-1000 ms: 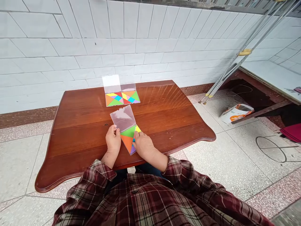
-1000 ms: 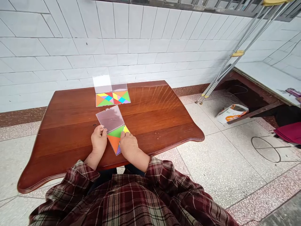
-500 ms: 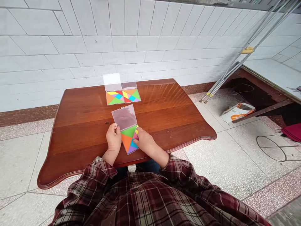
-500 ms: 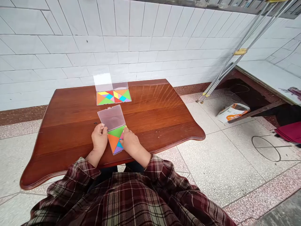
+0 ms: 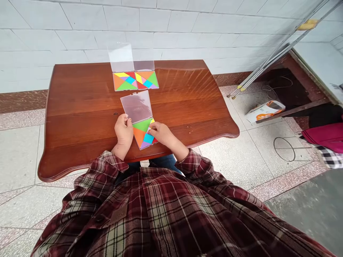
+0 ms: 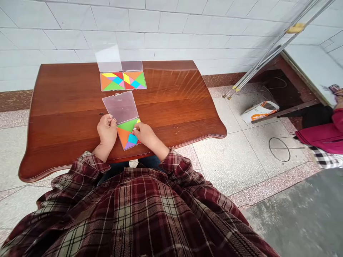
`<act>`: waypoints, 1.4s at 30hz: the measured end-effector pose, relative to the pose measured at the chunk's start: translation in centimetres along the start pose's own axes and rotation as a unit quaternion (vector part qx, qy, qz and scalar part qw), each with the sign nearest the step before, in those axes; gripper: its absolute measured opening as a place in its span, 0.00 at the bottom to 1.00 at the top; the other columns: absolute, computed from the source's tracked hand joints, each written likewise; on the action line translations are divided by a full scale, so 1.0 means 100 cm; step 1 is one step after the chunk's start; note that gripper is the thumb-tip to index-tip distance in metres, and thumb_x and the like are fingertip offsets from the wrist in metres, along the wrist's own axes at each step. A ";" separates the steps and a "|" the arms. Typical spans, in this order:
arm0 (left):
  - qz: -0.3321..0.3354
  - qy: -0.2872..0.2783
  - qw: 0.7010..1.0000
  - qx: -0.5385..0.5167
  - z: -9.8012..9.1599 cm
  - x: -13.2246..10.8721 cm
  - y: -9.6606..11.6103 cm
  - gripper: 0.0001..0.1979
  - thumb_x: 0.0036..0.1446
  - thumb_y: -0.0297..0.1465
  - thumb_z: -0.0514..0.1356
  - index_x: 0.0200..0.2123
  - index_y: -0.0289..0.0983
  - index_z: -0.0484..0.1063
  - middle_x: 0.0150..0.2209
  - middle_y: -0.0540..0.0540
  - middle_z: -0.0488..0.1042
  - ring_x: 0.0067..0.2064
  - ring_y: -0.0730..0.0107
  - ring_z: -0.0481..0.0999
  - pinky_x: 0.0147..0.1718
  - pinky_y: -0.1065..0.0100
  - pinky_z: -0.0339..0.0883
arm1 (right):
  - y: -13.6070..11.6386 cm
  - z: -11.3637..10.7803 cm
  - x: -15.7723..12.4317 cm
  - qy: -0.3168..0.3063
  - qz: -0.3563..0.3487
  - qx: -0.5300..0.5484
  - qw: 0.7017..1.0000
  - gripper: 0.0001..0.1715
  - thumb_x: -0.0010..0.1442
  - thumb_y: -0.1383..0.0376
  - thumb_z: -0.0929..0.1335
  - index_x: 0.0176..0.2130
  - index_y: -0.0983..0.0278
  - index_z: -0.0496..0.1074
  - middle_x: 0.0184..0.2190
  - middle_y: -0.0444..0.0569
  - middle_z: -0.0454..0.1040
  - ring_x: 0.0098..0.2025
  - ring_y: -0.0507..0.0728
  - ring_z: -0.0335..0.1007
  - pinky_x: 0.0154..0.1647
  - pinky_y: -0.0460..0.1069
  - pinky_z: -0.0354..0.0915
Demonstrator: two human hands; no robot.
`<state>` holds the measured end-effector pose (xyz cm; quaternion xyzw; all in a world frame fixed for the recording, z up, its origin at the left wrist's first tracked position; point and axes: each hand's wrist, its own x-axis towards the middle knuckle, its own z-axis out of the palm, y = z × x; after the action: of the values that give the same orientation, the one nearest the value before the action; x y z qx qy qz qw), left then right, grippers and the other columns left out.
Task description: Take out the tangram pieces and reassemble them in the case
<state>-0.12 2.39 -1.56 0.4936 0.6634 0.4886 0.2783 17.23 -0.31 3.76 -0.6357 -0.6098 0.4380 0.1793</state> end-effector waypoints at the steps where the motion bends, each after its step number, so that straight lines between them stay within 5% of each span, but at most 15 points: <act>1: 0.001 0.001 1.000 0.000 0.000 0.000 -0.001 0.09 0.57 0.26 0.56 0.43 0.37 0.68 0.32 0.50 0.71 0.36 0.71 0.74 0.44 0.66 0.70 | -0.001 0.000 0.000 0.001 -0.009 -0.016 1.000 0.13 0.62 0.69 0.67 0.47 0.66 0.74 0.37 0.48 0.80 0.40 0.54 0.76 0.43 0.48 0.66; 8: 0.008 0.005 1.000 -0.002 0.001 0.002 0.000 0.09 0.57 0.26 0.56 0.43 0.37 0.68 0.32 0.51 0.72 0.35 0.72 0.75 0.43 0.67 0.70 | -0.005 -0.003 -0.015 -0.034 -0.075 -0.131 0.988 0.07 0.62 0.62 0.69 0.36 0.63 0.76 0.31 0.45 0.76 0.35 0.54 0.69 0.36 0.47 0.59; 12: 0.003 0.006 1.000 0.000 0.001 0.002 0.002 0.09 0.56 0.26 0.57 0.42 0.38 0.68 0.31 0.51 0.72 0.35 0.71 0.75 0.43 0.66 0.71 | 0.006 -0.001 -0.012 -0.068 -0.105 -0.105 0.987 0.03 0.58 0.66 0.70 0.32 0.64 0.74 0.29 0.42 0.74 0.34 0.53 0.67 0.36 0.46 0.58; 17: 0.005 0.003 1.000 -0.009 0.001 0.005 -0.002 0.09 0.56 0.26 0.56 0.41 0.38 0.68 0.30 0.51 0.72 0.33 0.71 0.74 0.41 0.65 0.71 | 0.036 -0.029 0.004 0.079 -0.098 -0.026 0.992 0.07 0.60 0.65 0.67 0.38 0.65 0.74 0.35 0.45 0.76 0.38 0.54 0.70 0.42 0.47 0.63; 21: 0.010 0.002 1.000 -0.015 0.003 0.007 -0.009 0.09 0.55 0.26 0.57 0.41 0.38 0.68 0.30 0.52 0.71 0.31 0.72 0.73 0.39 0.66 0.70 | 0.046 -0.058 0.004 0.131 -0.004 -0.147 0.980 0.11 0.62 0.65 0.67 0.44 0.66 0.74 0.39 0.51 0.77 0.41 0.58 0.72 0.46 0.51 0.65; 25: 0.018 0.000 1.000 -0.015 0.004 0.008 -0.012 0.10 0.55 0.27 0.57 0.42 0.38 0.68 0.29 0.52 0.70 0.29 0.73 0.71 0.37 0.66 0.70 | 0.024 -0.052 -0.016 0.179 0.015 -0.251 0.951 0.22 0.64 0.65 0.66 0.56 0.69 0.70 0.53 0.62 0.72 0.49 0.63 0.73 0.49 0.53 0.66; 27: 0.021 0.006 1.000 -0.011 0.004 0.008 -0.012 0.10 0.55 0.27 0.57 0.42 0.38 0.68 0.30 0.52 0.71 0.29 0.72 0.71 0.37 0.66 0.70 | 0.006 -0.037 -0.027 0.150 -0.022 -0.264 0.953 0.23 0.65 0.66 0.65 0.58 0.68 0.68 0.55 0.62 0.71 0.52 0.63 0.72 0.51 0.53 0.66; 31: 0.031 0.010 0.999 -0.003 0.003 0.008 -0.012 0.09 0.56 0.27 0.57 0.42 0.39 0.68 0.30 0.52 0.71 0.30 0.72 0.72 0.37 0.67 0.69 | -0.022 0.000 -0.037 -0.005 -0.052 -0.284 0.957 0.19 0.68 0.61 0.65 0.55 0.67 0.69 0.53 0.58 0.74 0.52 0.61 0.73 0.50 0.52 0.68; 35: 0.043 0.002 0.999 -0.002 0.004 0.008 -0.013 0.09 0.56 0.28 0.56 0.42 0.39 0.68 0.29 0.53 0.71 0.28 0.74 0.70 0.34 0.68 0.68 | -0.035 0.018 -0.035 -0.014 -0.021 -0.324 0.946 0.18 0.70 0.64 0.62 0.56 0.69 0.67 0.55 0.61 0.71 0.50 0.61 0.74 0.45 0.51 0.70; 42: 0.041 0.003 0.999 -0.001 0.004 0.008 -0.009 0.08 0.56 0.27 0.56 0.41 0.39 0.68 0.29 0.53 0.71 0.28 0.74 0.70 0.35 0.68 0.67 | -0.035 0.013 -0.028 -0.028 0.000 -0.300 0.954 0.17 0.68 0.67 0.63 0.54 0.71 0.66 0.52 0.60 0.74 0.52 0.61 0.73 0.48 0.51 0.69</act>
<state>-0.43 3.23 -2.47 0.5182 0.6434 0.5018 0.2564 14.39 -2.64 6.69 -0.6473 -0.7181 0.2530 -0.0367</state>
